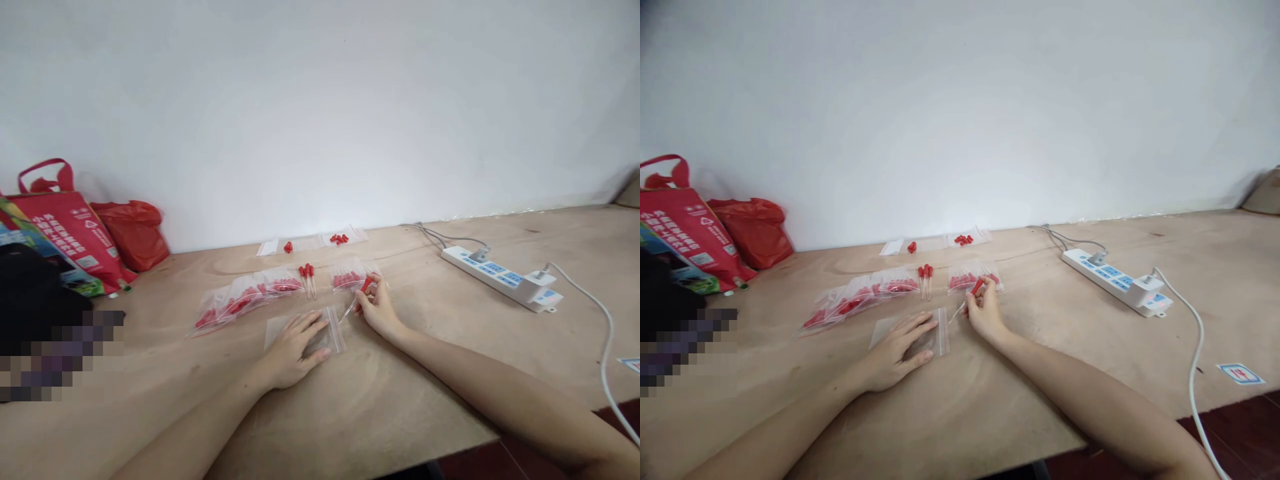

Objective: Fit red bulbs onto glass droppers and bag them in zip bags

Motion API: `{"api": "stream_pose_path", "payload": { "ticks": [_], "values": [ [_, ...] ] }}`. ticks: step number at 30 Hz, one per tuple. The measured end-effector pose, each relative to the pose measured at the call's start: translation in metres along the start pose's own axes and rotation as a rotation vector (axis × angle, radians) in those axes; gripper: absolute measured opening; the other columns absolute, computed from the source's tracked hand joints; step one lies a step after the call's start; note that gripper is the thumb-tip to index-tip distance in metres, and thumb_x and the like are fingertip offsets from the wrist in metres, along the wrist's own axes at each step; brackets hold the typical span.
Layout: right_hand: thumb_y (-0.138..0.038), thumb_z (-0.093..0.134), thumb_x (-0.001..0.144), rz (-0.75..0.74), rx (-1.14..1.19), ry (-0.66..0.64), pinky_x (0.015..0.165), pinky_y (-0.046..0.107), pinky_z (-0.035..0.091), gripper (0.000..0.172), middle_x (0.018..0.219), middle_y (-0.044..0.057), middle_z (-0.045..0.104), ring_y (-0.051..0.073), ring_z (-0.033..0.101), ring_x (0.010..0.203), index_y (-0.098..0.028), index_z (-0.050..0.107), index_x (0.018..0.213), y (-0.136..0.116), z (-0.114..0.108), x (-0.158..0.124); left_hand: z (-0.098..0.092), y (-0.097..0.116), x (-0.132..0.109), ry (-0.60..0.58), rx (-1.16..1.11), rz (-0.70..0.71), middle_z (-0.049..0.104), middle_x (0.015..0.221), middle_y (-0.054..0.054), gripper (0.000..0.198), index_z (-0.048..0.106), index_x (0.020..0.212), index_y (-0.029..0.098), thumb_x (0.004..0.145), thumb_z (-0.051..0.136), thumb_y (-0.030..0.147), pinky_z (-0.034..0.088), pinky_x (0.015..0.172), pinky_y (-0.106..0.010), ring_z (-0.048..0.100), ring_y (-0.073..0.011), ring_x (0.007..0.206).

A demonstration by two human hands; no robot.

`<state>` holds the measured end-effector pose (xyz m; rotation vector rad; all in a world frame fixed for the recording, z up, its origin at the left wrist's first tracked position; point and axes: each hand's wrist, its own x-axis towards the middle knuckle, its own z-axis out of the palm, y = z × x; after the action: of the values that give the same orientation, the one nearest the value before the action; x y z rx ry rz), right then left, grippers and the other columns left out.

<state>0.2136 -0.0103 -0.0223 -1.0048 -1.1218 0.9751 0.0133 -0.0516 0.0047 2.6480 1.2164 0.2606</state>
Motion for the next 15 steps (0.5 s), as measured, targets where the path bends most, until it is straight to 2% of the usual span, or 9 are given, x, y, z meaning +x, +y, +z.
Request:
{"api": "stream_pose_path", "payload": {
  "ticks": [4,10,15],
  "values": [
    [-0.033,0.055,0.067,0.051,0.069,-0.020,0.040,0.023,0.045,0.043,0.060,-0.010,0.043,0.008,0.052,0.041,-0.023,0.026,0.098,-0.0015,0.0031,-0.0036,0.0006,-0.0006,0.0005,0.020,-0.017,0.010,0.031,0.136,-0.008,0.050,0.034,0.128,0.022,0.082,0.041,0.043,0.022,0.102,-0.044,0.026,-0.0232,0.125],
    [-0.036,0.054,0.068,0.156,0.177,-0.098,0.047,0.026,0.048,0.036,0.058,-0.010,0.048,0.010,0.056,0.047,-0.024,0.028,0.089,-0.0039,0.0047,-0.0091,-0.0005,0.0005,-0.0003,0.058,-0.049,0.013,0.034,0.134,-0.009,0.056,0.028,0.130,0.017,0.081,0.044,0.040,0.027,0.101,-0.041,0.030,-0.0232,0.123],
    [-0.037,0.053,0.068,0.084,0.106,-0.045,0.041,0.023,0.045,0.036,0.059,-0.010,0.047,0.009,0.052,0.043,-0.024,0.029,0.090,-0.0056,-0.0005,-0.0074,-0.0015,0.0020,-0.0011,0.061,-0.055,0.021,0.035,0.134,-0.008,0.053,0.031,0.128,0.019,0.081,0.044,0.040,0.027,0.101,-0.042,0.030,-0.0233,0.123]
  ]
}}
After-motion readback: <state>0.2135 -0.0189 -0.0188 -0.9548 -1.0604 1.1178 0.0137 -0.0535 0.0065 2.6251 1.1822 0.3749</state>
